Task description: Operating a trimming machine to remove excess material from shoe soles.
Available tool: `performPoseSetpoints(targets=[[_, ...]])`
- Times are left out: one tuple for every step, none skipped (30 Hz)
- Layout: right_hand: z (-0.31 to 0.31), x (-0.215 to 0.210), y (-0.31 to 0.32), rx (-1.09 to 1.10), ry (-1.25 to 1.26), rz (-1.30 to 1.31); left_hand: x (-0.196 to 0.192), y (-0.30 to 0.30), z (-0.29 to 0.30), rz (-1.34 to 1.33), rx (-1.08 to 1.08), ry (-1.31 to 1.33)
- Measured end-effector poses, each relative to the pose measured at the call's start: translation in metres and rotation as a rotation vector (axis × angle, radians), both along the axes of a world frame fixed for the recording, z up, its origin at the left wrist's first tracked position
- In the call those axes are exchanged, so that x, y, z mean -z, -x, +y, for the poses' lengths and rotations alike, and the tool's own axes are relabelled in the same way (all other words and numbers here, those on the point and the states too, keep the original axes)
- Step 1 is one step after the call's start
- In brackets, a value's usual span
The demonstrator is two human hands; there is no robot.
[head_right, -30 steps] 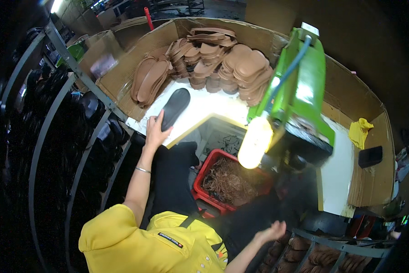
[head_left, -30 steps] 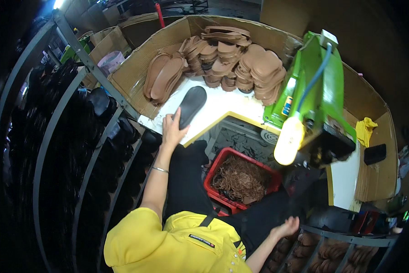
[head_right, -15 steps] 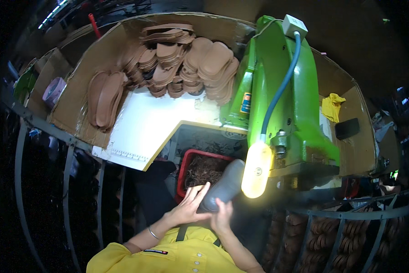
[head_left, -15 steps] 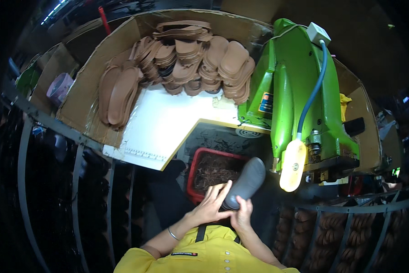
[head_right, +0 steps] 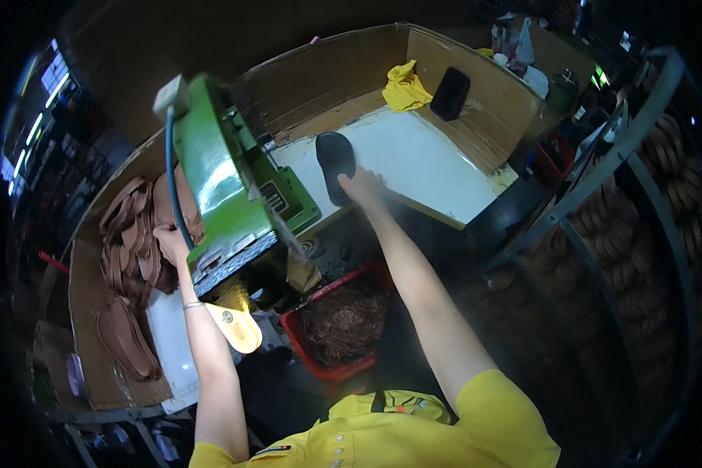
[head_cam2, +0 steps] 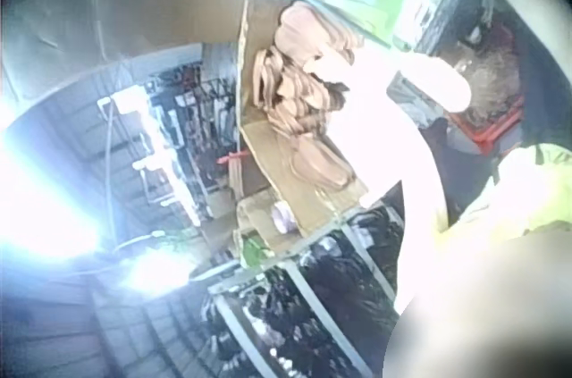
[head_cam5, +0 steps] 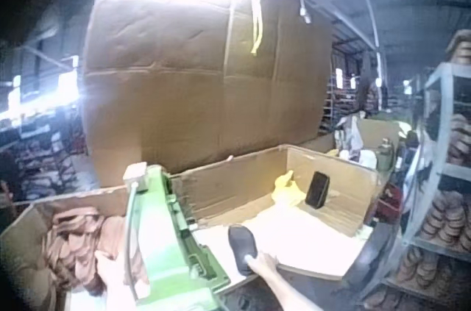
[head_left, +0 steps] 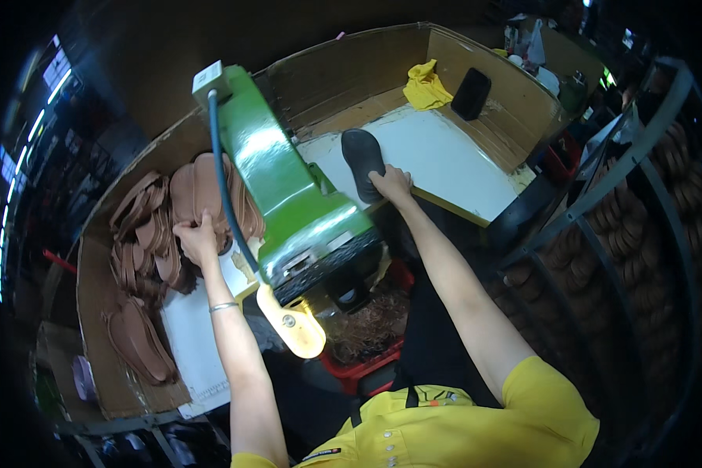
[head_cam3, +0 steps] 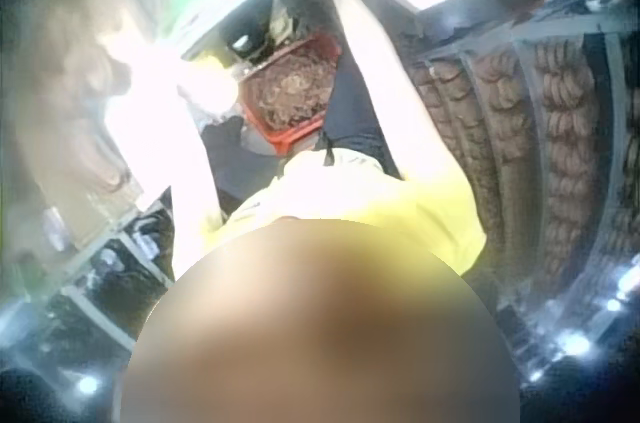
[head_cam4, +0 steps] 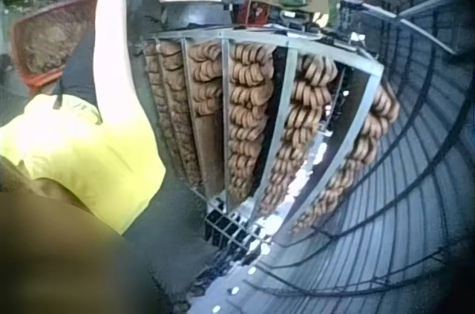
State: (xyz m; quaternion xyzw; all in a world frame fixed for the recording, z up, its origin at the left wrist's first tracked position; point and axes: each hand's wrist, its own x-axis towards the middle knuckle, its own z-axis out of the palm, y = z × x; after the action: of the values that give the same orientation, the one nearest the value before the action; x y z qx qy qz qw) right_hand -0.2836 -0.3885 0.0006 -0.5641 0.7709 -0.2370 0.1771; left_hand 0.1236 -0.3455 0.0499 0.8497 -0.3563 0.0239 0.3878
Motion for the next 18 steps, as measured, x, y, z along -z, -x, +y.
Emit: performPoseSetpoints(targets=[[-0.001, 0.007, 0.011, 0.041, 0.008, -0.029, -0.036, 0.036, 0.017, 0.416, 0.079, -0.007], [-0.002, 0.013, 0.022, 0.078, 0.015, -0.055, -0.015, 0.032, 0.005, 0.449, 0.149, 0.15], [-0.002, 0.011, 0.005, 0.045, 0.021, -0.076, 0.002, 0.001, 0.013, 0.459, 0.163, 0.324], [0.001, 0.012, -0.005, 0.031, 0.018, -0.095, 0.012, -0.017, 0.026, 0.426, 0.175, 0.545], [0.004, 0.014, -0.011, 0.024, 0.013, -0.109, 0.019, -0.029, 0.041, 0.393, 0.194, 0.761], [0.007, 0.018, -0.005, 0.048, -0.006, -0.12, 0.017, -0.026, 0.057, 0.127, 0.087, 0.745], [0.012, 0.026, 0.005, 0.064, -0.021, -0.113, -0.002, 0.01, 0.082, 0.258, 0.119, 0.951], [0.018, 0.031, 0.002, 0.095, 0.145, -0.067, -0.016, 0.016, 0.112, 0.408, 0.128, 1.098], [0.025, 0.035, -0.002, 0.117, 0.311, -0.018, -0.021, 0.021, 0.142, 0.498, 0.192, 1.254], [0.036, 0.038, -0.009, 0.103, 0.507, -0.026, -0.032, 0.037, 0.174, 0.552, 0.211, 1.26], [0.051, 0.04, -0.016, 0.076, 0.708, -0.049, -0.044, 0.057, 0.206, 0.535, 0.149, 1.124], [0.068, 0.062, -0.006, -0.08, 0.686, -0.121, -0.041, 0.071, 0.223, 0.656, 0.199, 1.169], [0.09, 0.089, -0.004, -0.24, 0.654, -0.196, -0.026, 0.083, 0.237, 0.691, 0.257, 1.136], [0.143, 0.059, -0.044, -0.371, 0.336, -0.782, -0.01, 0.091, 0.256, 0.701, 0.252, 1.026], [0.199, 0.009, -0.061, -0.42, -0.041, -1.299, 0.004, 0.106, 0.262, 0.747, 0.262, 0.962], [0.223, 0.02, -0.054, -0.729, -0.106, -1.242, 0.01, 0.125, 0.262, 0.724, 0.325, 0.833], [0.245, 0.034, -0.048, -1.033, -0.178, -1.179, 0.0, 0.143, 0.263, 0.823, 0.401, 0.743], [0.268, 0.039, -0.047, -0.951, -0.283, -1.101, 0.004, 0.152, 0.265, 0.967, 0.461, 0.697]])
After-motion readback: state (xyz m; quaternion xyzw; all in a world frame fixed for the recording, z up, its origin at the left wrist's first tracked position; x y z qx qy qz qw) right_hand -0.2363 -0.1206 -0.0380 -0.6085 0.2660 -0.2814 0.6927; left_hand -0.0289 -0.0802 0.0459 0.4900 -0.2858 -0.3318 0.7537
